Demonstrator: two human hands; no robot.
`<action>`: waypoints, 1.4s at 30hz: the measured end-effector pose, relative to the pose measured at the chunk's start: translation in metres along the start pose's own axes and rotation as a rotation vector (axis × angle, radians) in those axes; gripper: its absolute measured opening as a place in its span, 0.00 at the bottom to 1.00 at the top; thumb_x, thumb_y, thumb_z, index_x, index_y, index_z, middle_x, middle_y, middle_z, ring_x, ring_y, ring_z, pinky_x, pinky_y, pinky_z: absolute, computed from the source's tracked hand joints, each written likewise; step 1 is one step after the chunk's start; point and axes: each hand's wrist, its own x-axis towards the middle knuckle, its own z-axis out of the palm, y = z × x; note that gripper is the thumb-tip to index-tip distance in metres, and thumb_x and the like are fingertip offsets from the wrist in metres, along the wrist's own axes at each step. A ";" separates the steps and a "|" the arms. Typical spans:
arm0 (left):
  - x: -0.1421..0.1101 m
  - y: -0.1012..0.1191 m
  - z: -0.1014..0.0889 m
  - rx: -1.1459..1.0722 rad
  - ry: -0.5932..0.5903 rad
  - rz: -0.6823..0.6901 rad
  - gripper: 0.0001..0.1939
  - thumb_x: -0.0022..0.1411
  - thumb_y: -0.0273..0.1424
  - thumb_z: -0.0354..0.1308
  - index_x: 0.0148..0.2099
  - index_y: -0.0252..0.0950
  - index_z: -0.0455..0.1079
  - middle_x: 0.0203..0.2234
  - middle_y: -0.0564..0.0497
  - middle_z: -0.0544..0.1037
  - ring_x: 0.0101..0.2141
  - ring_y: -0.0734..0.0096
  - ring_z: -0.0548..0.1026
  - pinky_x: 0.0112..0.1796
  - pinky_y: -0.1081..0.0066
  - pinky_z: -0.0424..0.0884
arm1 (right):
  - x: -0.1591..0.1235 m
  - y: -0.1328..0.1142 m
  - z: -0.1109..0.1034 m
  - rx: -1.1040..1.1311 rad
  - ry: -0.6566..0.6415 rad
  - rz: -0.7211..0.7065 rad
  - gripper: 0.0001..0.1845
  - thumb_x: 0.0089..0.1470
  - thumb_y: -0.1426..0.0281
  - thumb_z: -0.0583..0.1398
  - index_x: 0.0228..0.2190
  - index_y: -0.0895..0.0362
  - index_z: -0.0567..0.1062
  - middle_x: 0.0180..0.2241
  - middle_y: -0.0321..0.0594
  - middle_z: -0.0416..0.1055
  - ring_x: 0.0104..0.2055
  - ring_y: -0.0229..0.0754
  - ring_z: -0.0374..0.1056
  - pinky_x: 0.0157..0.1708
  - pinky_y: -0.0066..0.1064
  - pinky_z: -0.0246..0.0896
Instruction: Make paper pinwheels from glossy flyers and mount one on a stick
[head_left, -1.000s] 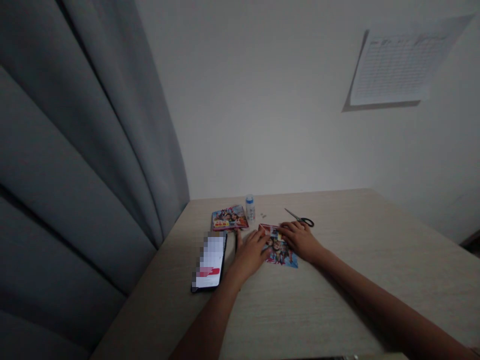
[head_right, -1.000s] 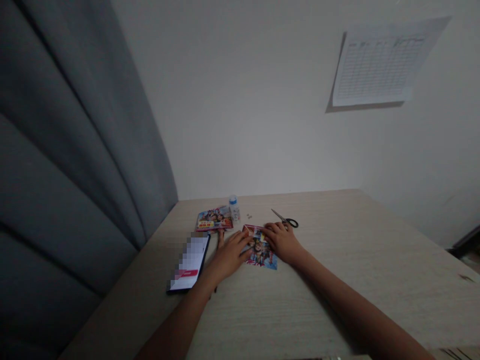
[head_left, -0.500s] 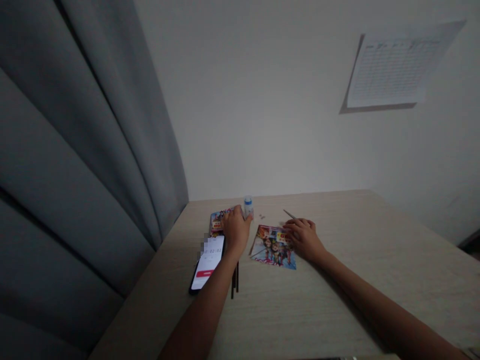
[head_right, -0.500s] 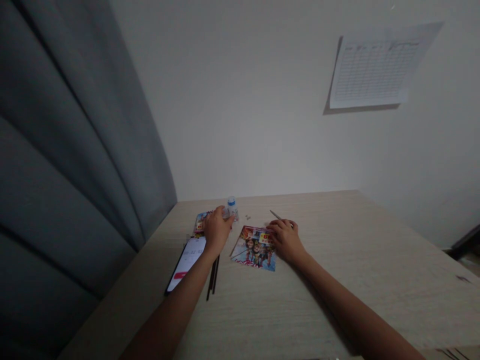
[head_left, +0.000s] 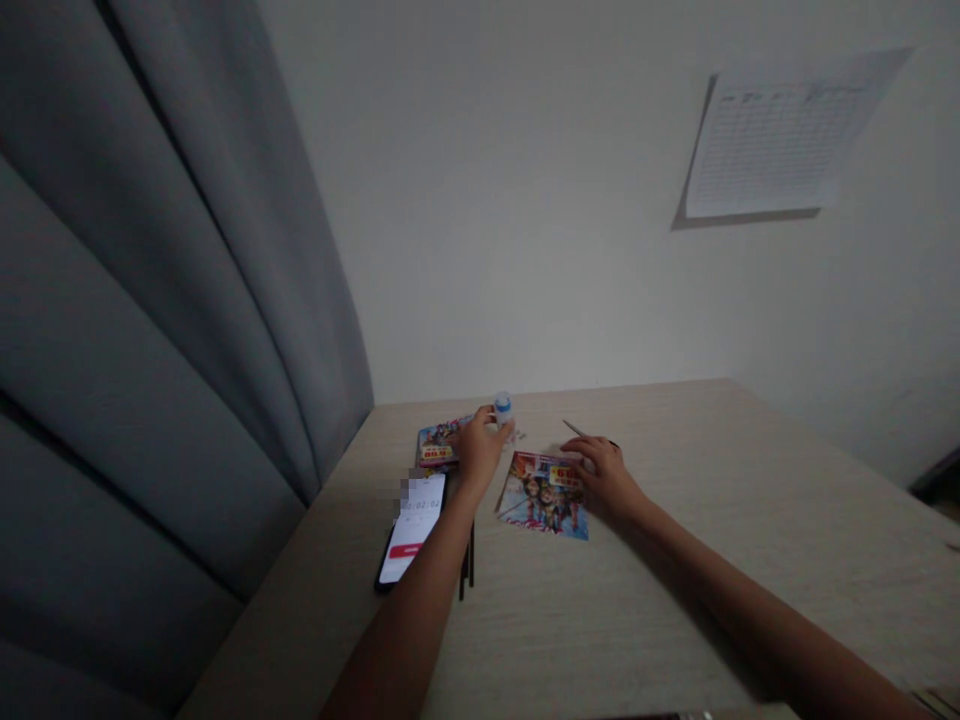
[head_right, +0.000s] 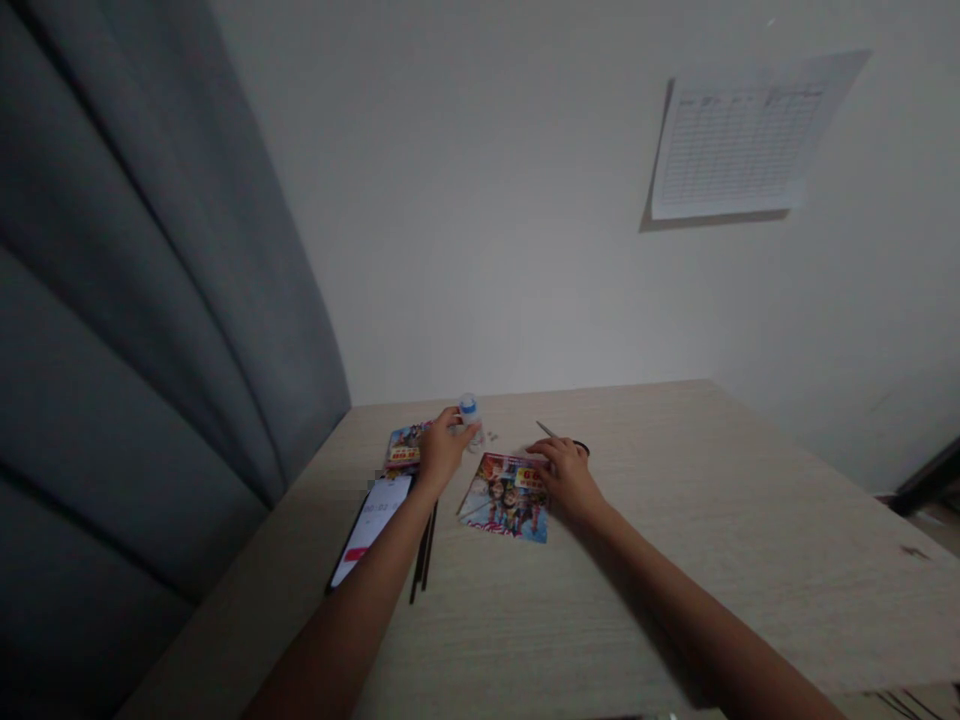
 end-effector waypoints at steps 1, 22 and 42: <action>-0.002 0.000 0.001 -0.074 -0.023 0.030 0.14 0.59 0.35 0.66 0.48 0.41 0.74 0.39 0.49 0.83 0.43 0.62 0.79 0.45 0.66 0.69 | 0.001 -0.001 0.000 0.027 -0.004 0.002 0.16 0.61 0.68 0.55 0.48 0.51 0.77 0.51 0.45 0.74 0.56 0.53 0.64 0.56 0.51 0.54; -0.040 -0.009 -0.002 -0.273 -0.126 0.227 0.29 0.56 0.31 0.69 0.60 0.42 0.69 0.48 0.47 0.80 0.51 0.60 0.76 0.57 0.57 0.66 | 0.000 -0.001 0.017 0.282 0.040 0.036 0.22 0.51 0.58 0.67 0.47 0.53 0.81 0.47 0.48 0.71 0.51 0.51 0.67 0.55 0.45 0.62; -0.038 -0.018 -0.021 -0.139 -0.347 0.391 0.18 0.65 0.27 0.57 0.56 0.44 0.72 0.53 0.48 0.77 0.56 0.60 0.70 0.60 0.55 0.60 | -0.008 0.005 0.007 0.120 -0.033 0.020 0.23 0.48 0.63 0.68 0.49 0.49 0.81 0.50 0.49 0.70 0.56 0.57 0.60 0.59 0.53 0.51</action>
